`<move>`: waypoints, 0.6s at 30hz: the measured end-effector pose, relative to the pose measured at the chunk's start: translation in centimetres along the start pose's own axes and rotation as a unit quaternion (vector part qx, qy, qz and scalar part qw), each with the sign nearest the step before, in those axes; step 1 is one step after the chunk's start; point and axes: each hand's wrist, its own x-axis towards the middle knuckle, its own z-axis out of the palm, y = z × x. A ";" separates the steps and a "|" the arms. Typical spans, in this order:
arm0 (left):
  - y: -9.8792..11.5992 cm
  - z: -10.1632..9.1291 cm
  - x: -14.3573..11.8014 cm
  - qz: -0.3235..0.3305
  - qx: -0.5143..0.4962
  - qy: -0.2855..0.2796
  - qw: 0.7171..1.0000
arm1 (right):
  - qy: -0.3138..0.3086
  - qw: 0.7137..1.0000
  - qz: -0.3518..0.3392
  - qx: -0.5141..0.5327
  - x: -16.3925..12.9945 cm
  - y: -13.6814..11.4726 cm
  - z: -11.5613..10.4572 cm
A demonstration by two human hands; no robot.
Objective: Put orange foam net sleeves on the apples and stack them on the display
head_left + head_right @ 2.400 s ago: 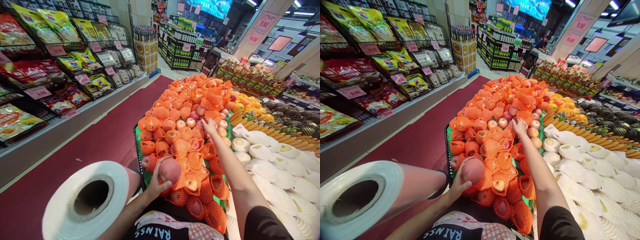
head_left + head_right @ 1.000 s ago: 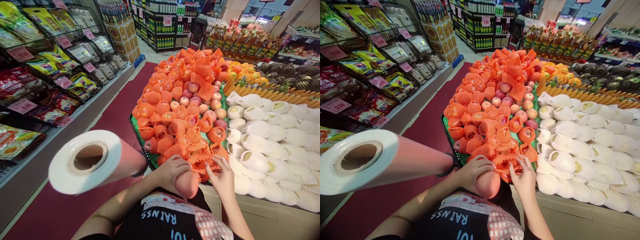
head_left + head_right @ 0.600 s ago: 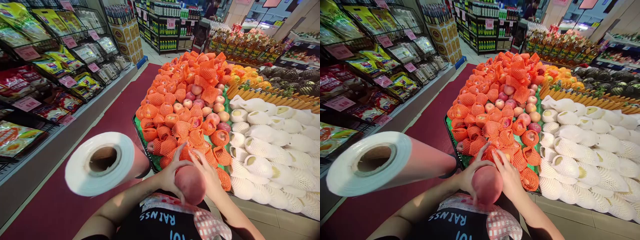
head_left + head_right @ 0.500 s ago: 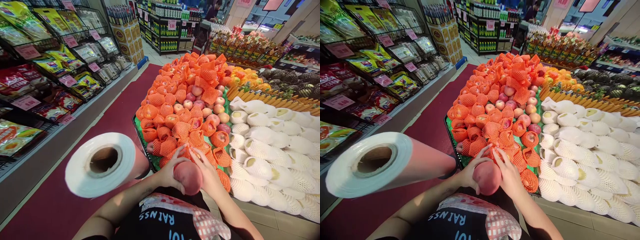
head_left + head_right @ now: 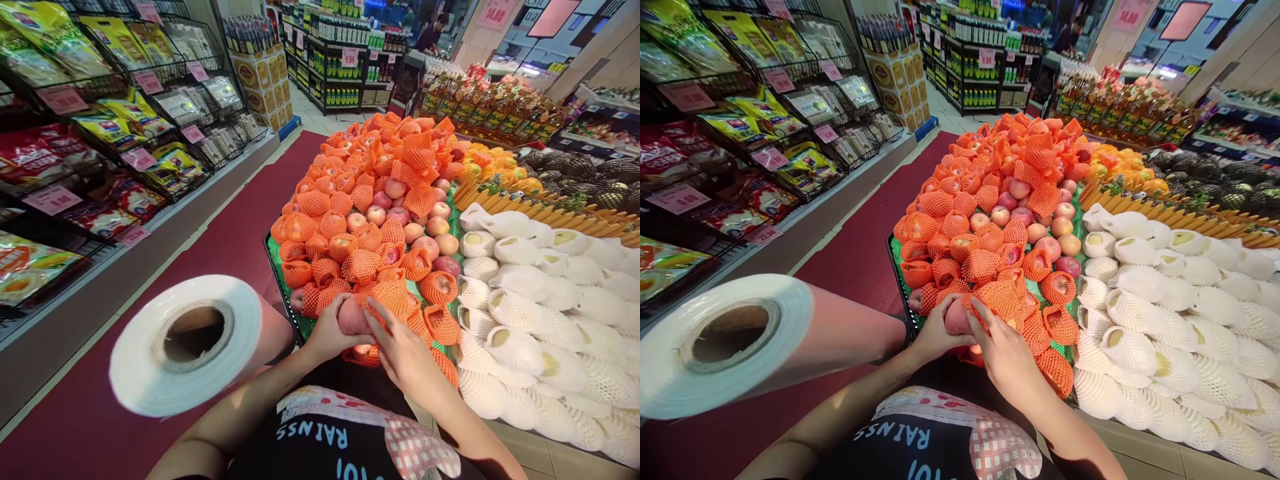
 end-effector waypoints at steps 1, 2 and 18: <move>0.0 0.2 -0.1 -0.006 0.001 0.011 1.000 | 0.014 1.000 -0.020 -0.003 0.0 -0.1 0.0; -0.1 0.5 -0.1 -0.008 -0.002 0.023 1.000 | 0.025 0.999 -0.036 -0.005 -0.1 -0.2 0.0; 0.6 3.8 -0.6 -0.135 -0.474 0.077 0.866 | 0.129 0.977 -0.152 0.070 -1.5 1.2 6.0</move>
